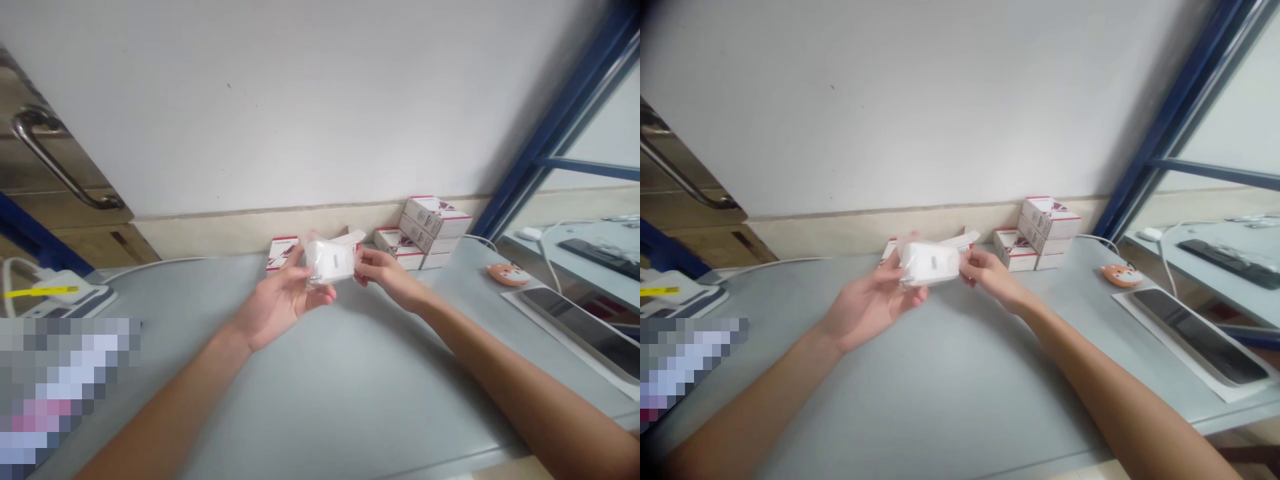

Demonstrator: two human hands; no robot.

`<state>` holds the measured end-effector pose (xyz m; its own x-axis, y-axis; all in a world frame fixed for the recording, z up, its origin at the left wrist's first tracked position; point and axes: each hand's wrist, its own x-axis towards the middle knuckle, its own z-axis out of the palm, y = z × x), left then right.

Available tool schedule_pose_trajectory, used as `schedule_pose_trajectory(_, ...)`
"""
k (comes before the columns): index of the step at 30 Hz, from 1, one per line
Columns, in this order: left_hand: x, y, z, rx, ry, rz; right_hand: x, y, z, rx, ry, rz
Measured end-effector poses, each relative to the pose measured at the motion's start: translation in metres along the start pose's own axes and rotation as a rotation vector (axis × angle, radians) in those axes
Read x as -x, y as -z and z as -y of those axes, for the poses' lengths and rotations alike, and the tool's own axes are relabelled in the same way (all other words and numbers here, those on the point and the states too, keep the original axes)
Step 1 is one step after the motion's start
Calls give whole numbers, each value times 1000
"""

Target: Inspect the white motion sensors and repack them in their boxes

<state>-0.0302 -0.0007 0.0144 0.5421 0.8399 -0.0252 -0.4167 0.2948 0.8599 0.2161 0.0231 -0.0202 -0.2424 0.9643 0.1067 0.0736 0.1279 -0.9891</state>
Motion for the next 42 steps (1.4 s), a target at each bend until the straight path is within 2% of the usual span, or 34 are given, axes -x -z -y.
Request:
schedule_pose_trajectory(4, 1, 0, 1, -110, 5, 62, -1, 2, -3, -84, -2, 36)
schedule_pose_trajectory(11, -1, 8, 0, -292, 32, 16, -1, 6, -4, -177, 11, 84)
schedule_pose_trajectory(16, -4, 18, -2, -400, 66, 56, -2, 4, -5, -203, -6, 108)
schedule_pose_trajectory(23, -8, 17, 9, -607, -62, 28, -4, 6, -8, -277, -4, 62)
schedule_pose_trajectory(28, -12, 14, 17, -643, -85, -20, -6, 7, -7, -430, -35, 22)
schedule_pose_trajectory(32, -15, 16, 27, -575, -53, -65, -7, 4, -8, -467, -45, -16)
schedule_pose_trajectory(36, -17, 15, 38, -278, 23, -64, -7, -1, -12, -434, -16, -62)
schedule_pose_trajectory(39, -19, 15, 40, -84, 46, -123, -4, -6, -11, -380, 79, -81)
schedule_pose_trajectory(42, -21, 17, 38, 16, 58, -177, 0, -8, -5, -256, 212, -104)
